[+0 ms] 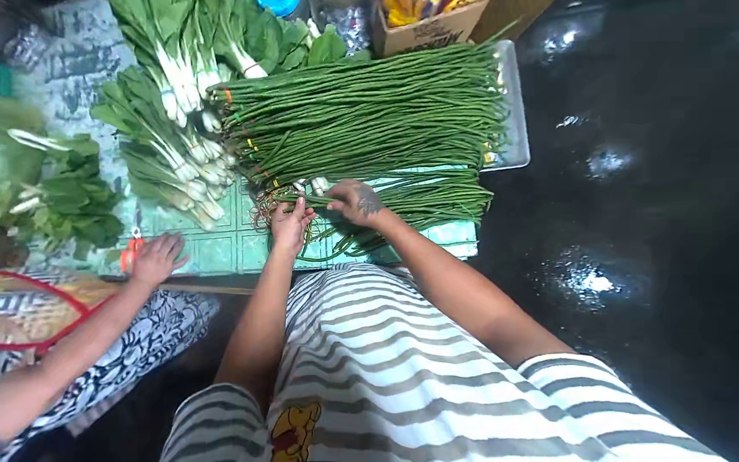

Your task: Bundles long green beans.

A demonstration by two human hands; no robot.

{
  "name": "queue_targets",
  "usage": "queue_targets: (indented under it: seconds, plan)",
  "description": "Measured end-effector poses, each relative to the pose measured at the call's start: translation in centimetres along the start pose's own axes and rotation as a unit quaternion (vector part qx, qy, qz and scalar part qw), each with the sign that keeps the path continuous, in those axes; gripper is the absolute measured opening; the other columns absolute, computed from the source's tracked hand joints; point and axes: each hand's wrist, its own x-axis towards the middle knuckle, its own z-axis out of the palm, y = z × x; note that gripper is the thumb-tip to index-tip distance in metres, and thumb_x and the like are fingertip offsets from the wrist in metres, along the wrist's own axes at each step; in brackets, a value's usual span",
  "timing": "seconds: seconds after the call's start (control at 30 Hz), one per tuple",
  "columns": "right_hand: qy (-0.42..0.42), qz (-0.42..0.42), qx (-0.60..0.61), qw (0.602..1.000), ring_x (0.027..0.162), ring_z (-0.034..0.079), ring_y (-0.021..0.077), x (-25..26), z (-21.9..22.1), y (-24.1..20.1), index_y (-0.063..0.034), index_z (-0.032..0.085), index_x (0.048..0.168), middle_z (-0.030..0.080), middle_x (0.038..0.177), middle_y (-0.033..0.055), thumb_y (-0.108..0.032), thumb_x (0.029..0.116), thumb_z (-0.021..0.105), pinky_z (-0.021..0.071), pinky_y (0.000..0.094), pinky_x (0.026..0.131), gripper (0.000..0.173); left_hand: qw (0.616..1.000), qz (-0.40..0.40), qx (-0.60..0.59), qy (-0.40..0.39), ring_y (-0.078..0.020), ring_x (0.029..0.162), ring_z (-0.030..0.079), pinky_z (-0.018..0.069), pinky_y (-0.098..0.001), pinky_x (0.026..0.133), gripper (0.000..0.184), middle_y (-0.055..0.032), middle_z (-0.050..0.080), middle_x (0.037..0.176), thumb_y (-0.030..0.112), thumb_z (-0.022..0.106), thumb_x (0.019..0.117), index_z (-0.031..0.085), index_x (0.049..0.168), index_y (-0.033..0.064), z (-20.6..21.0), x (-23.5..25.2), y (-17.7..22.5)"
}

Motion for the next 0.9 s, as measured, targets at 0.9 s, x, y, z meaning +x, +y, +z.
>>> queue_targets:
  seconds: [0.9]
  plan:
    - [0.023,-0.036,-0.098,0.994,0.12,0.066,0.0286,-1.0,-0.1,-1.5,-0.0146,0.073,0.124,0.073,0.119,0.0101,-0.041,0.1004,0.063,0.05,0.0535,0.106,0.037,0.989,0.092,0.085,-0.08,-0.0145,0.07,0.067,0.0599,-0.0346,0.072,0.024,-0.0046,0.07,0.084,0.021,0.067,0.1006,0.068,0.119,0.007,-0.7,-0.3,0.2]
